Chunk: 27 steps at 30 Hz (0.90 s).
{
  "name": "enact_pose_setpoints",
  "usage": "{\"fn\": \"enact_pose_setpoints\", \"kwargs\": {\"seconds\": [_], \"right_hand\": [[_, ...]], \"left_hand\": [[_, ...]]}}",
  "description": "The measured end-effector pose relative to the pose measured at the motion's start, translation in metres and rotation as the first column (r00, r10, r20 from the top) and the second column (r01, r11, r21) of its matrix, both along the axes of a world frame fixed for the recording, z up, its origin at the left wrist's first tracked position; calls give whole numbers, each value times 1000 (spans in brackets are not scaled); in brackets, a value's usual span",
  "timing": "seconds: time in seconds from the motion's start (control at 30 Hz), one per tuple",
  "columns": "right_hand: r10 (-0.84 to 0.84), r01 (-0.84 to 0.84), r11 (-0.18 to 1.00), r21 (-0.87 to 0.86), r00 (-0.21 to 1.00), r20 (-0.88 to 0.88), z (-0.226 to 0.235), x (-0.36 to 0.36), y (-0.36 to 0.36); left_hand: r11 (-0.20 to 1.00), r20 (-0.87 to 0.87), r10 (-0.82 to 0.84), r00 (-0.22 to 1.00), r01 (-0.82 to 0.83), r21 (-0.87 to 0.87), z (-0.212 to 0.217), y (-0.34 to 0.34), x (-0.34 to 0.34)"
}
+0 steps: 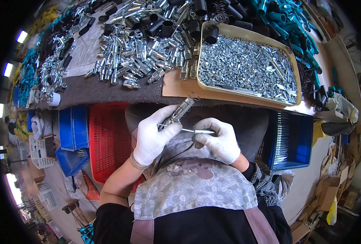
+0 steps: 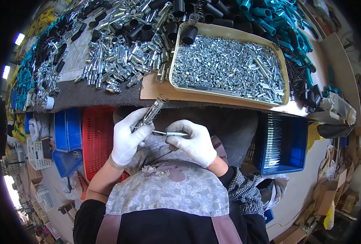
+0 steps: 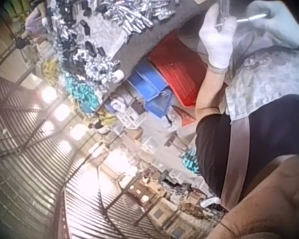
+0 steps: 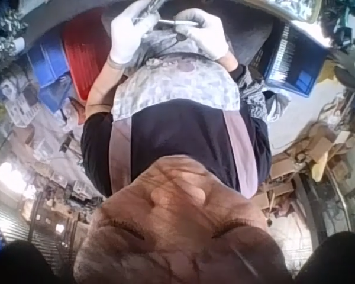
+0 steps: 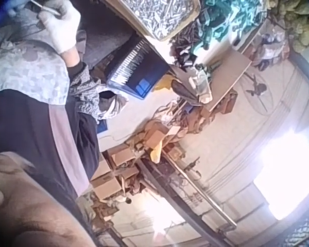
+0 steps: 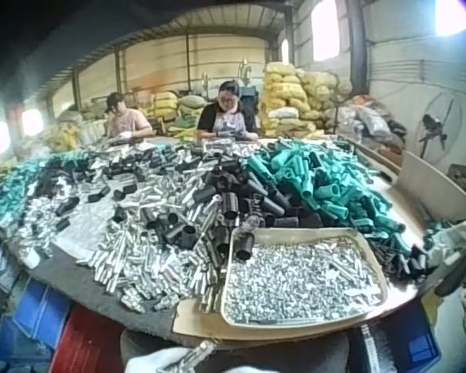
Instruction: Assembling metal tubes and plastic handles into completed hardware units.
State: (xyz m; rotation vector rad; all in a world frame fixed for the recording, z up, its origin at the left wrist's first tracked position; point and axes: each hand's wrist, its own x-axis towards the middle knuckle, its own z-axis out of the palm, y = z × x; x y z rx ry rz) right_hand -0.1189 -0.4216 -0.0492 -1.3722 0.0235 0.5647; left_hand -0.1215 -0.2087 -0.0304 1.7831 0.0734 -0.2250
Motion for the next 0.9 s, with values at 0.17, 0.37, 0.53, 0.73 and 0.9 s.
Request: {"fn": "enact_pose_setpoints", "kwargs": {"seconds": [0.17, 0.37, 0.53, 0.73, 0.9], "right_hand": [[-81, 93, 993, -79, 987, 141, -11, 2, -4], [-251, 263, 963, -49, 951, 180, 0, 11, -64], [-135, 197, 952, -234, 956, 259, 29, 14, -82], [136, -41, 928, -370, 962, 235, 37, 20, -61], [237, -149, 922, -358, 946, 219, 37, 15, -51]], "left_hand": [[963, 294, -177, 939, 103, 249, 2, -3, 1], [929, 344, -297, 891, 185, 322, 13, 8, 4], [914, 411, -331, 849, 181, 363, 8, 11, -1], [885, 421, -409, 810, 239, 400, 7, 0, -3], [899, 416, -387, 823, 237, 367, 10, -10, -7]]}}
